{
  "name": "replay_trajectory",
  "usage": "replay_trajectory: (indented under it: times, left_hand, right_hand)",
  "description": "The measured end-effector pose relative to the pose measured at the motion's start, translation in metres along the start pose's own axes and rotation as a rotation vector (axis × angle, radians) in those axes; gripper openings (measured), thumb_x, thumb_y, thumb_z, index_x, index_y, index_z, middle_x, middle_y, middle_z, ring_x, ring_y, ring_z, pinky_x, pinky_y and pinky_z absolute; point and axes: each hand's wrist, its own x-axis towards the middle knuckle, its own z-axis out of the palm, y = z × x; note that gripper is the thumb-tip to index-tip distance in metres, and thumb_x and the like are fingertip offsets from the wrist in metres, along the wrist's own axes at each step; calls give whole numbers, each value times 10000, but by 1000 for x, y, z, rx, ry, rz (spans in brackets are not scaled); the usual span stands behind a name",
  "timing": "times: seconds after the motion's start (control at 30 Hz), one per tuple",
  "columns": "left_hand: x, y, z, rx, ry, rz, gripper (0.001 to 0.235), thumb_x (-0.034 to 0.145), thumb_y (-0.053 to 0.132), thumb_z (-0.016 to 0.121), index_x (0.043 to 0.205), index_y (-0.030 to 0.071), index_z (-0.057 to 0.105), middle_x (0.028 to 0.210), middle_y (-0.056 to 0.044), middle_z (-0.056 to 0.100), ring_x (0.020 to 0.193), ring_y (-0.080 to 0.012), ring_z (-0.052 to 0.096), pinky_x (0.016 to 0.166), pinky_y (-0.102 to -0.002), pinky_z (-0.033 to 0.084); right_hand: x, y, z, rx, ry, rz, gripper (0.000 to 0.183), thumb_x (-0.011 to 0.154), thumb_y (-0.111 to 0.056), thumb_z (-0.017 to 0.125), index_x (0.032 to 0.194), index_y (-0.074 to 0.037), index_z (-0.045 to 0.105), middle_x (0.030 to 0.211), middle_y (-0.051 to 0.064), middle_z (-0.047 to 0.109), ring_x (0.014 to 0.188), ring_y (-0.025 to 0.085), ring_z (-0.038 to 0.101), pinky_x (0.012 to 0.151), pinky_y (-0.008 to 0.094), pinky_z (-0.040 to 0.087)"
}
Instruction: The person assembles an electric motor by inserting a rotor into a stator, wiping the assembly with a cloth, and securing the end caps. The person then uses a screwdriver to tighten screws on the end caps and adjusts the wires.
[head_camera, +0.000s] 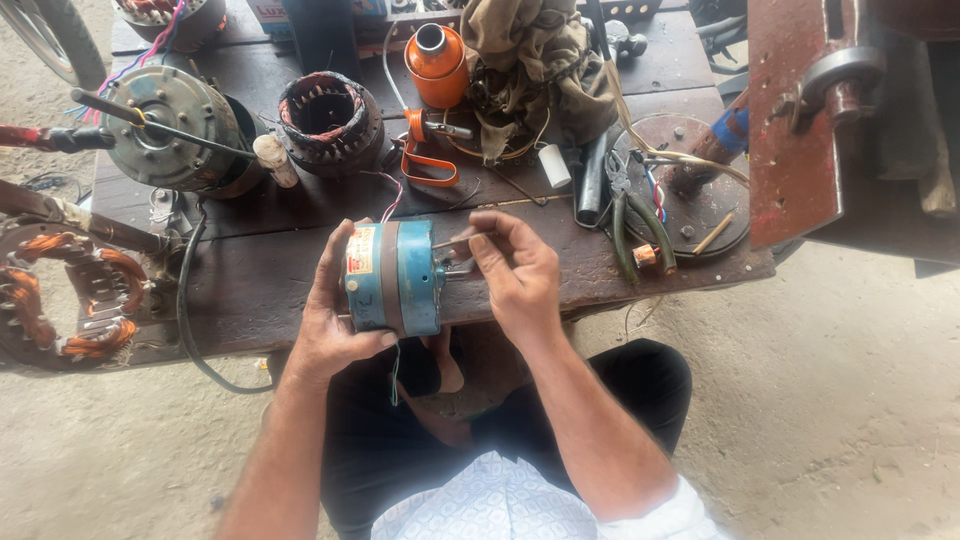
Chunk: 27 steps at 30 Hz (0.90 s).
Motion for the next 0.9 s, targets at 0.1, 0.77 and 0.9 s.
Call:
replay_trajectory:
  times: [0.1,0.77,0.9]
  left_hand:
    - [-2,-2,-1,71,26,8,1307,491,287,948,1631,229,312,1534,-160,542,1448,-330,531,1209,-522,506]
    - [-4,2,4,94,22,5,1311,509,234,928,1643,222,271,1514,-133,557,1434,-324,539,1224,-496,478]
    - [-5,1,2,133,3,14,1295,519,236,918,1644,240,275,1520,-136,556,1440,-321,536,1241,-510,454]
  right_hand:
    - [-3,-5,-8,-199,-28,-46,200,1012,-208,666,1093,-32,718,973,69,746,919,143,735,803,245,599]
    - [15,-7,5,-370,-199,-130,327,992,-361,671,1122,-61,677,1003,48,727,955,131,693,813,264,568]
    - [10,-3,-2,-156,-172,55,233,999,-259,683,1103,-51,675,966,66,714,886,145,643,764,263,527]
